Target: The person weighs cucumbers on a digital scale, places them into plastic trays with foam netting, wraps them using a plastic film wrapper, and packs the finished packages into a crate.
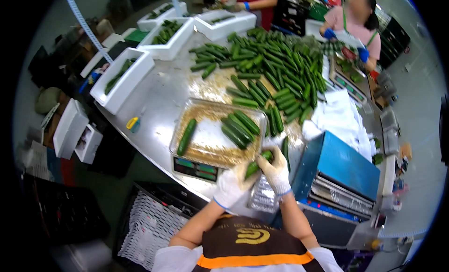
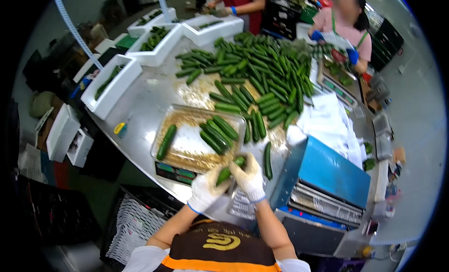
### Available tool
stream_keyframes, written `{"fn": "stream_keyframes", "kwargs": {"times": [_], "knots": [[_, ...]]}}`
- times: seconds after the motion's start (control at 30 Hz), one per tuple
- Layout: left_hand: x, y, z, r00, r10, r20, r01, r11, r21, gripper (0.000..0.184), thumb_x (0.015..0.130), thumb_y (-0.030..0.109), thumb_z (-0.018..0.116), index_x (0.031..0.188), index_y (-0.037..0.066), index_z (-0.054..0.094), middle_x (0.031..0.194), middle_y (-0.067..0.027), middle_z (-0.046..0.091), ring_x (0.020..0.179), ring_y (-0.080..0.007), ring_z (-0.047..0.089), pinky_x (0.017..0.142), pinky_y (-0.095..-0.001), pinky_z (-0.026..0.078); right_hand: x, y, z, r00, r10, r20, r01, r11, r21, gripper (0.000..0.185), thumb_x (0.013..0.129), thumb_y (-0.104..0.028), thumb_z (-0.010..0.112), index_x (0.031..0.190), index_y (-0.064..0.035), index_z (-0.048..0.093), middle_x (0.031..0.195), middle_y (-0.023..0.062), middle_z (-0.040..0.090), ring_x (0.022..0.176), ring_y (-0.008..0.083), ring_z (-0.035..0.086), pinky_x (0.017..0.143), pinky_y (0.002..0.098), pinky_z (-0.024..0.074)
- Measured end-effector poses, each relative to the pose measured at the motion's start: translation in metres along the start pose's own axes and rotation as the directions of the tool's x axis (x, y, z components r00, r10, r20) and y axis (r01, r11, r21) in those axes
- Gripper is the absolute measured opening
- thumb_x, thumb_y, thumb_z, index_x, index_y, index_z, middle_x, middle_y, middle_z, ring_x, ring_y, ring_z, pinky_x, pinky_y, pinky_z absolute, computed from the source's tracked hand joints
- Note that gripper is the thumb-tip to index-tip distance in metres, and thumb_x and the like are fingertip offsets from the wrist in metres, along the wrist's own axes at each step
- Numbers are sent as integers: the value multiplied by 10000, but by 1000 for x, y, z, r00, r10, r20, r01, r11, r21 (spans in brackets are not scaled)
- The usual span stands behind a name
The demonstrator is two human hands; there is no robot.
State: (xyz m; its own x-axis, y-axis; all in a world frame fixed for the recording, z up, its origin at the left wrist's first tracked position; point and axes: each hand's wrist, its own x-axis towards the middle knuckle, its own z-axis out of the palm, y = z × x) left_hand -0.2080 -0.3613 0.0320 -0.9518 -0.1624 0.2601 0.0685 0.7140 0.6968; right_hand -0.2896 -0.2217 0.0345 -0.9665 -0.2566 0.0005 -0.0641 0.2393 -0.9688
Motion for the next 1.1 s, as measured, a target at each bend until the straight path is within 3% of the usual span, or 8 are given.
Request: {"fn": "stream_keyframes", "kwargs": {"times": [0.13,0.33,0.43,0.53,0.73,0.87,1.0,1.1], "knots": [[-1,7,-21,973,-90,210,129,975,-181,528,876,348,695,1311,86,550,1006,-219,682,893,-381,689,731,-419,558,8,-15,-5,998,-29,-60,33,998,62,226,888,-112,680,1068,17,633,830,48,616,769,94,554,691,260,476],[-10,-4,-20,912,-133,388,332,796,-507,489,953,241,650,1356,-4,522,1011,-98,681,852,-97,618,788,-274,519,13,-19,-6,997,-61,-43,65,991,114,209,940,-169,621,1043,10,653,813,11,594,718,92,528,653,242,451],[-18,-4,-22,927,-119,357,310,779,-545,514,951,220,651,1382,-14,500,1021,-98,676,828,-95,611,752,-264,513,15,-21,-3,1000,6,-21,-3,988,155,228,972,-219,584,1020,-7,651,695,26,597,462,59,437,415,218,330],[-24,-5,-33,904,-182,388,423,529,-736,479,949,196,648,1367,-5,528,1025,-62,669,794,-82,580,719,-238,488,10,-29,-9,982,167,86,-186,935,302,217,962,-210,593,978,1,642,696,37,588,473,104,481,428,246,371],[-40,-23,-65,909,-141,393,378,677,-631,488,957,193,638,1382,-8,510,1137,-114,666,998,-125,608,864,-283,497,0,-42,-6,938,192,290,-277,915,292,201,962,-144,575,962,52,622,793,156,681,466,147,518,438,264,409],[-53,-23,-74,903,-151,402,412,568,-713,470,955,168,643,1379,5,520,1190,-96,650,1046,-128,598,907,-289,488,-5,-43,5,935,178,307,-253,941,226,247,969,-190,541,960,48,608,786,161,686,415,129,484,389,250,376],[-65,-35,-68,854,-176,490,495,567,-658,497,959,215,629,1412,50,510,916,5,671,708,-40,549,638,-226,474,-9,-45,14,933,183,310,-254,945,204,262,973,-202,547,969,53,604,776,153,677,425,128,487,402,252,383],[-69,-32,-73,858,-190,477,498,532,-685,473,972,230,609,1396,41,517,901,10,663,694,-45,545,620,-226,470,-10,-43,19,933,157,324,-233,950,209,269,977,-207,549,986,57,600,770,143,667,435,129,491,412,252,387]]}}
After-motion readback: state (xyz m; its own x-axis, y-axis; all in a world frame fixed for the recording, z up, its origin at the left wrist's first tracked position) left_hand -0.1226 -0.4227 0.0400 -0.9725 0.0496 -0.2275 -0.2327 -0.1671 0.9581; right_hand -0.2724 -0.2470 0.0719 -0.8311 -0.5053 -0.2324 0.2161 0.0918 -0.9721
